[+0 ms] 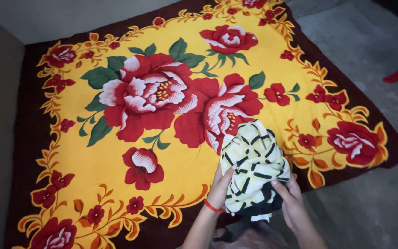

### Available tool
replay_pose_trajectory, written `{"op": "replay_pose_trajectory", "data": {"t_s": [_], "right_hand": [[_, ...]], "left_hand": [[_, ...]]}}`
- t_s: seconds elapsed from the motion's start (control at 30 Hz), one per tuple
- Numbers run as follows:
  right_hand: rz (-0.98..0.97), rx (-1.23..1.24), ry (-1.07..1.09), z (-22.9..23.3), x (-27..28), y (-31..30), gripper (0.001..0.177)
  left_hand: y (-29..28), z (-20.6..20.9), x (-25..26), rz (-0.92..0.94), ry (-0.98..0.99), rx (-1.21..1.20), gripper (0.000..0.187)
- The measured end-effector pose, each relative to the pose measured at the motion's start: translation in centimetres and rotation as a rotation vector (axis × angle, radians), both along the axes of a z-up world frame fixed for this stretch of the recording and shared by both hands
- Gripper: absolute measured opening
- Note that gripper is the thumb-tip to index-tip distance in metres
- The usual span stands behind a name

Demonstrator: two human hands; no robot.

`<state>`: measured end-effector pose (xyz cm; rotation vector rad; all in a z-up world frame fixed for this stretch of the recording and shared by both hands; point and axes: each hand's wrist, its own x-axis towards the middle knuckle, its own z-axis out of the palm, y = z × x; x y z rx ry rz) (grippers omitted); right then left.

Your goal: The person folds several items of clothing and pieces of fabric on a bed, including a yellow garment and white cloths, and stacks them on a small red table.

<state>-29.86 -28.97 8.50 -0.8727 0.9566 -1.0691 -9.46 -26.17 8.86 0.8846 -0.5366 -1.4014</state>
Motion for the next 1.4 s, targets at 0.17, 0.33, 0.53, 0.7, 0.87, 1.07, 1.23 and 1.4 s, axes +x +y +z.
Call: {"op": "replay_pose_trajectory", "data": {"t_s": [0.17,0.33,0.53,0.7,0.87,1.07,1.23,1.4], "right_hand": [[-0.031,-0.047,-0.009,1.2,-0.9,1.0,0.065],[-0.014,-0.068,0.031,3.6,-1.7,1.1,0.077],[0.079,-0.14,0.051,3.0,-7.0,0.2,0.08],[0.275,-0.142,0.153,-0.3,-14.1,-0.9,0.079],[0.538,-0.102,0.184,-3.7,-19.8,-2.1,0.08],[0.752,-0.098,0.19,-6.2,-22.5,-2.6,0.071],[0.789,-0.156,0.202,-9.2,-23.4,-3.3,0.063],[0.778,-0.119,0.364,-9.5,-23.1,-3.2,0.055]], "left_hand": [[0.5,0.9,-1.3,-0.046,0.093,0.009,0.065],[1.0,1.1,-2.6,0.003,0.054,-0.018,0.062],[1.1,1.6,-7.1,0.042,0.145,-0.039,0.058],[1.7,2.2,-13.0,0.169,0.155,-0.078,0.054],[3.5,3.0,-17.9,0.288,0.225,-0.074,0.049],[6.1,1.7,-21.9,0.447,0.114,-0.161,0.047],[7.6,0.0,-24.6,0.521,0.079,-0.104,0.051],[9.7,-2.0,-26.5,0.534,-0.128,-0.177,0.055]]}}
